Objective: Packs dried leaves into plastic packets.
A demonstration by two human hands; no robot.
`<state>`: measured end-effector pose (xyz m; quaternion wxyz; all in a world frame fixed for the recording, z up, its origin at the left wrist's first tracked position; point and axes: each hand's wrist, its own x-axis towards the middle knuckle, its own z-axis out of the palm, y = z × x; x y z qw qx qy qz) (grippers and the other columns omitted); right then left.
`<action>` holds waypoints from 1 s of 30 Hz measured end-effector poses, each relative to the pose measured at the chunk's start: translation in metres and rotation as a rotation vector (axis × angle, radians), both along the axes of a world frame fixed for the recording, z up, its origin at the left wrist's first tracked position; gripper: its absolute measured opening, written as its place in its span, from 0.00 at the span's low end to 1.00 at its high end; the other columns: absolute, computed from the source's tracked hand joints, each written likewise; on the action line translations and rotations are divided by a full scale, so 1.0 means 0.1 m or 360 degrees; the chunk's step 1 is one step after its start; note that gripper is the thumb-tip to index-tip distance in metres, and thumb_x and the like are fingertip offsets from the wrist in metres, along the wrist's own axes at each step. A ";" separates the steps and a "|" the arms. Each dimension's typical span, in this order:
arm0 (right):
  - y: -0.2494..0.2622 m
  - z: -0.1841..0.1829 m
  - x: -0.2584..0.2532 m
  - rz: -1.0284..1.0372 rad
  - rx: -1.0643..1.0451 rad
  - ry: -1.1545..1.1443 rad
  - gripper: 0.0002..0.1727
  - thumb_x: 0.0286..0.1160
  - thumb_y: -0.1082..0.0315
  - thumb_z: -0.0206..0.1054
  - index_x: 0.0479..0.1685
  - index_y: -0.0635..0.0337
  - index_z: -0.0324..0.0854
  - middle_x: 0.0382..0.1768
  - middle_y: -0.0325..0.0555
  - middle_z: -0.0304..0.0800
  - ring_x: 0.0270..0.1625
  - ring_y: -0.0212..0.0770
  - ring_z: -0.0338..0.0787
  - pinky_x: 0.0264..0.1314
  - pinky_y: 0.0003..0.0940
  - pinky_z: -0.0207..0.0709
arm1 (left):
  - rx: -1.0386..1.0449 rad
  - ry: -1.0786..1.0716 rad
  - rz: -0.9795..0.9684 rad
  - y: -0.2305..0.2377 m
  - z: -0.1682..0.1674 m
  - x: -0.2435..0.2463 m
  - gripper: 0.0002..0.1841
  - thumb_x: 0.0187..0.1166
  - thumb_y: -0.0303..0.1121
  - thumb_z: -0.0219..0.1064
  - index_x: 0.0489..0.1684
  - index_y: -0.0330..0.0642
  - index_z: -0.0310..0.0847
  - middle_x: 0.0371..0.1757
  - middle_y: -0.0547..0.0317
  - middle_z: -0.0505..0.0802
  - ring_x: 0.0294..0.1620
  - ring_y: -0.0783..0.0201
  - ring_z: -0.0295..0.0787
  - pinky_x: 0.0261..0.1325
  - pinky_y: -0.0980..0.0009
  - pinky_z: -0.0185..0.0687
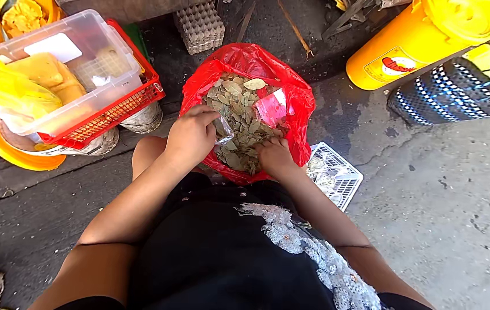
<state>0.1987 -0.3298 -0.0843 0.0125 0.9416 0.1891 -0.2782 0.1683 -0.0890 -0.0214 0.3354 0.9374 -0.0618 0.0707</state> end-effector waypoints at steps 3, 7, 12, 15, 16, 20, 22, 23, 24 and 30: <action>0.03 -0.03 -0.04 0.0065 -0.0192 0.0116 0.25 0.82 0.77 0.56 0.79 0.66 0.73 0.77 0.67 0.74 0.84 0.67 0.67 0.83 0.66 0.56 | -0.0029 0.0052 -0.0082 -0.07 -0.01 0.05 0.17 0.81 0.23 0.59 0.61 0.35 0.90 0.66 0.43 0.91 0.65 0.48 0.90 0.67 0.50 0.84; -0.04 -0.10 -0.04 -0.0023 -0.0147 0.0020 0.21 0.78 0.81 0.59 0.69 0.62 0.83 0.69 0.63 0.85 0.78 0.63 0.77 0.77 0.64 0.64 | -0.0096 0.0033 -0.0098 -0.12 0.02 0.04 0.19 0.80 0.22 0.58 0.65 0.38 0.89 0.68 0.45 0.90 0.67 0.52 0.89 0.69 0.56 0.83; -0.37 0.04 0.01 -0.0453 0.0795 -0.0278 0.17 0.85 0.69 0.63 0.67 0.64 0.85 0.63 0.62 0.90 0.71 0.61 0.87 0.75 0.64 0.74 | -0.0265 0.0242 -0.0151 -0.13 0.03 0.08 0.20 0.80 0.20 0.59 0.67 0.38 0.87 0.70 0.46 0.88 0.65 0.56 0.89 0.67 0.61 0.83; -0.31 0.15 -0.06 -0.0791 0.1623 -0.0472 0.15 0.79 0.69 0.70 0.61 0.64 0.86 0.52 0.48 0.93 0.54 0.36 0.92 0.62 0.39 0.85 | -0.0368 0.0398 -0.0176 -0.18 0.06 0.10 0.21 0.79 0.21 0.62 0.70 0.41 0.86 0.72 0.50 0.86 0.53 0.64 0.88 0.54 0.68 0.84; -0.23 0.17 -0.09 -0.0861 0.1909 -0.0495 0.12 0.78 0.71 0.70 0.57 0.62 0.86 0.48 0.41 0.93 0.50 0.28 0.91 0.58 0.32 0.87 | -0.0392 0.0420 -0.0189 -0.21 0.07 0.10 0.21 0.79 0.22 0.63 0.70 0.41 0.86 0.72 0.50 0.86 0.50 0.65 0.88 0.52 0.70 0.84; 0.10 0.35 -0.21 -0.0927 0.2735 -0.0500 0.10 0.80 0.73 0.68 0.54 0.48 0.85 0.48 0.28 0.94 0.53 0.25 0.91 0.59 0.29 0.87 | -0.0441 0.0471 -0.0226 -0.36 0.09 0.11 0.19 0.77 0.22 0.66 0.67 0.39 0.87 0.69 0.48 0.88 0.49 0.64 0.87 0.52 0.68 0.83; 0.23 0.40 -0.25 -0.0929 0.2871 -0.0524 0.10 0.81 0.71 0.68 0.53 0.44 0.86 0.48 0.26 0.94 0.53 0.24 0.92 0.58 0.28 0.87 | -0.0442 0.0528 -0.0236 -0.42 0.09 0.13 0.20 0.77 0.23 0.66 0.68 0.37 0.86 0.70 0.47 0.86 0.53 0.61 0.87 0.55 0.65 0.82; 0.28 0.38 -0.25 -0.0917 0.2911 -0.0553 0.10 0.81 0.71 0.68 0.53 0.44 0.86 0.48 0.27 0.94 0.52 0.25 0.92 0.58 0.28 0.87 | -0.0442 0.0538 -0.0240 -0.44 0.08 0.13 0.19 0.77 0.23 0.66 0.68 0.36 0.86 0.70 0.46 0.86 0.56 0.60 0.88 0.58 0.64 0.83; 0.32 0.34 -0.25 -0.0906 0.2936 -0.0587 0.10 0.81 0.71 0.68 0.53 0.45 0.86 0.48 0.28 0.94 0.53 0.25 0.92 0.58 0.29 0.88 | -0.0455 0.0533 -0.0240 -0.46 0.06 0.13 0.19 0.77 0.23 0.66 0.67 0.35 0.87 0.70 0.45 0.87 0.57 0.59 0.88 0.58 0.63 0.83; 0.37 -0.09 -0.28 -0.0959 0.2758 -0.0641 0.12 0.79 0.75 0.67 0.59 0.56 0.82 0.50 0.32 0.94 0.53 0.28 0.92 0.60 0.32 0.88 | -0.0700 0.0549 -0.0122 -0.47 -0.03 0.12 0.18 0.78 0.23 0.67 0.65 0.41 0.88 0.66 0.50 0.88 0.38 0.69 0.87 0.41 0.73 0.85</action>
